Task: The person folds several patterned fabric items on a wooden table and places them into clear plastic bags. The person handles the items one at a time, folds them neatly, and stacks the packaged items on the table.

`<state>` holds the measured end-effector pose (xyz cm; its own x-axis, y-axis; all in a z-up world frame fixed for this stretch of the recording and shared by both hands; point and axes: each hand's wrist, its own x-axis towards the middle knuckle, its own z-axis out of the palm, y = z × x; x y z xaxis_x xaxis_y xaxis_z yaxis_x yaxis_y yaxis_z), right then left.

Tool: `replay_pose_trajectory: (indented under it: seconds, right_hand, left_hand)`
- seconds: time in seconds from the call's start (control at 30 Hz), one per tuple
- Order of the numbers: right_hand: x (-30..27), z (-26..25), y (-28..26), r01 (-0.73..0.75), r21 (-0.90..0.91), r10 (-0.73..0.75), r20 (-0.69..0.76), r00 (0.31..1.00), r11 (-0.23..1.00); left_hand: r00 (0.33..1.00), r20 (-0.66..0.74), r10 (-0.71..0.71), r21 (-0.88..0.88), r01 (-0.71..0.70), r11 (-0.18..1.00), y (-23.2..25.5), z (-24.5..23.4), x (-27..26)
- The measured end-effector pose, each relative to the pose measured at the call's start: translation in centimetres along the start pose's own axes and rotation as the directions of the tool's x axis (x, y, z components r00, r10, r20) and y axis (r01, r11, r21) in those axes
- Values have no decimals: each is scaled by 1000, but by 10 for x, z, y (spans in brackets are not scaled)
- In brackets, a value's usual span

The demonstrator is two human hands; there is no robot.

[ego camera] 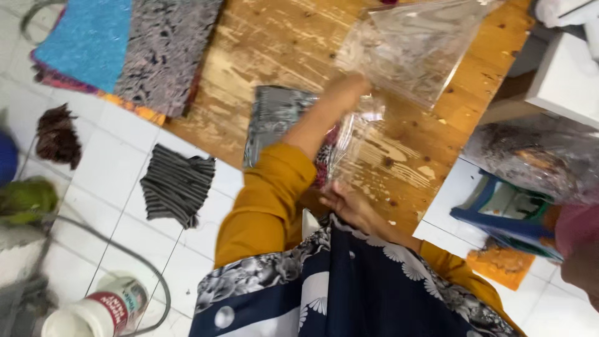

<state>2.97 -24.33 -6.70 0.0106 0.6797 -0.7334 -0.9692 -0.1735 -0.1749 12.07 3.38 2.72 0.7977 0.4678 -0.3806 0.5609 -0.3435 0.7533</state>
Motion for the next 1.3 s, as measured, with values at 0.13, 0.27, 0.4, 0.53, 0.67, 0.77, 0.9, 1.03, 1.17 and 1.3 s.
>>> replay_pose_trajectory:
  seconds: [0.13, 0.27, 0.4, 0.53, 0.67, 0.77, 0.9, 1.03, 1.17, 1.3]
  right_hand:
    - [-7, -38, 1, -160, -306, 192, 79, 978, 939]
    - [-73, -35, -65, 25, -878, 115, -34, 993, -479]
    - [-51, 40, -136, 441, -473, -288, 859, 423, -763]
    - [37, 122, -149, 289, -385, -181, 819, 544, -876]
    - [70, 133, -129, 173, -619, -388, 660, 643, -766]
    - [73, 131, -128, 110, -564, -392, 689, 610, -819]
    - [92, 136, -120, 117, -631, -381, 595, 707, -767]
    - [79, 127, -135, 255, -674, -426, 668, 610, -693]
    - [46, 87, -155, 461, -659, -564, 751, 345, -595]
    - [19, 34, -86, 648, -638, -201, 760, 618, -416]
  left_hand:
    - [857, 220, 466, 616, -493, 614, 1, 79, -21]
    - [944, -44, 326, 483, -265, 834, -34, 93, -144]
    - [980, -199, 22, 555, 94, 827, -75, 99, -224]
    - [968, -122, 218, 676, -80, 733, -110, 63, -205]
    - [917, 160, 365, 740, -356, 570, -157, 1, -178]
    - [947, 76, 313, 744, -263, 614, -174, -13, -167]
    - [956, 23, 292, 676, -230, 700, -181, -12, -161]
    - [941, -116, 318, 594, -191, 781, -164, -7, -184]
    - [688, -711, -145, -275, -82, 958, -166, 48, -233]
    - [700, -458, -548, -680, 121, 723, -197, 136, -269]
